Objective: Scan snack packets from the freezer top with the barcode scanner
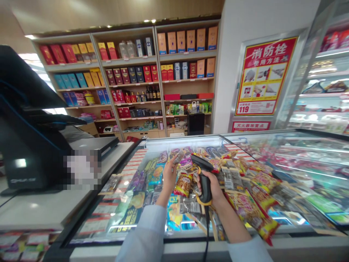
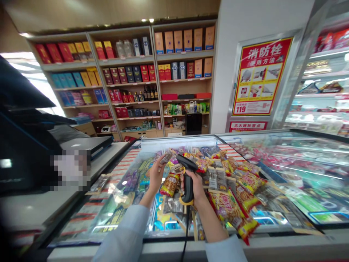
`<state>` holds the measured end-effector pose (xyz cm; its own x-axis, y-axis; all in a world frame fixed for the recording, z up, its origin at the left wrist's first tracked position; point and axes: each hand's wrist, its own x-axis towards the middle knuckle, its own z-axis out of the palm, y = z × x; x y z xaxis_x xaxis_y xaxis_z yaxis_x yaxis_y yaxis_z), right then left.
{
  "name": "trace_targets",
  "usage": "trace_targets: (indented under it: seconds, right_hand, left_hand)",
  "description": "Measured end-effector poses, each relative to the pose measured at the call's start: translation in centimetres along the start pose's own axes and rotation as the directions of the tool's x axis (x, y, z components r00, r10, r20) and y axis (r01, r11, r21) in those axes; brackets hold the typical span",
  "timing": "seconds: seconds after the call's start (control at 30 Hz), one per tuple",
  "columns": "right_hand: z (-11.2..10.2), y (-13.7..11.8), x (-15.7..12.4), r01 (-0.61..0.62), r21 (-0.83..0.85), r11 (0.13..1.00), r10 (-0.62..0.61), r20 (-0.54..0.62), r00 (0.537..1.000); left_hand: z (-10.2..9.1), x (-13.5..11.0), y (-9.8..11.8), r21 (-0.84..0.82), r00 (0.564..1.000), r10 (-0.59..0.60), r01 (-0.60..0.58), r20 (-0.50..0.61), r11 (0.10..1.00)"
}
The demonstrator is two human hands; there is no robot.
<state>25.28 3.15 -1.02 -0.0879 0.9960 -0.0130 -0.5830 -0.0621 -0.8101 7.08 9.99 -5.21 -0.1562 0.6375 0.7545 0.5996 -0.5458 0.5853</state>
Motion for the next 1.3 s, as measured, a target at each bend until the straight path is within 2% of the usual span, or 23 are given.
trace_targets:
  seconds: [0.27,0.43,0.53,0.6,0.67,0.77,0.9,1.0,1.1,1.2,1.3]
  right_hand:
    - [0.0,0.1,0.0,0.007,-0.022,1.0,-0.007,0.008,1.0]
    - [-0.1,0.2,0.0,0.013,-0.02,1.0,-0.013,0.018,1.0]
    - [0.2,-0.1,0.0,0.011,-0.024,1.0,-0.01,0.013,1.0]
    - [0.5,-0.5,0.0,0.014,-0.021,1.0,-0.013,0.016,1.0]
    - [0.8,-1.1,-0.3,0.005,-0.027,1.0,-0.004,0.025,1.0]
    - [1.5,-1.8,-1.1,-0.013,-0.05,0.999,0.015,0.043,0.999]
    - [3.1,-0.9,-2.7,-0.048,-0.052,0.997,0.054,0.109,0.993]
    - [5.3,1.7,-3.7,-0.112,-0.038,0.993,0.117,0.153,0.981]
    - [8.1,5.2,-4.0,-0.134,-0.002,0.991,0.132,0.155,0.979]
    - [10.8,8.8,-3.8,-0.185,0.025,0.982,0.178,0.182,0.967]
    - [12.8,11.7,-3.5,-0.242,0.067,0.968,0.224,0.199,0.954]
  left_hand:
    - [-0.1,0.0,-0.3,-0.011,1.0,-0.003,0.003,0.016,1.0]
    - [0.1,-0.4,-0.7,-0.048,0.998,-0.061,0.061,-0.003,0.997]
    - [-0.2,-0.1,0.1,-0.075,0.992,-0.129,0.127,-0.016,0.989]
    - [-1.1,0.5,1.2,-0.11,0.983,-0.182,0.178,-0.028,0.978]
    - [-2.8,1.2,2.3,-0.152,0.973,-0.227,0.218,-0.046,0.964]
    - [-6.5,1.3,3.2,-0.17,0.962,-0.258,0.24,-0.094,0.956]
    - [-12.9,-1.1,2.0,-0.135,0.941,-0.287,0.266,-0.177,0.954]
    - [-17.6,-3.8,-0.2,-0.099,0.898,-0.366,0.353,-0.245,0.931]
    - [-21.4,-6.0,-2.4,0.025,0.842,-0.431,0.463,-0.323,0.886]
    - [-23.8,-7.7,-4.2,0.149,0.804,-0.468,0.547,-0.366,0.824]
    - [-24.8,-8.9,-5.5,0.233,0.805,-0.469,0.566,-0.364,0.79]
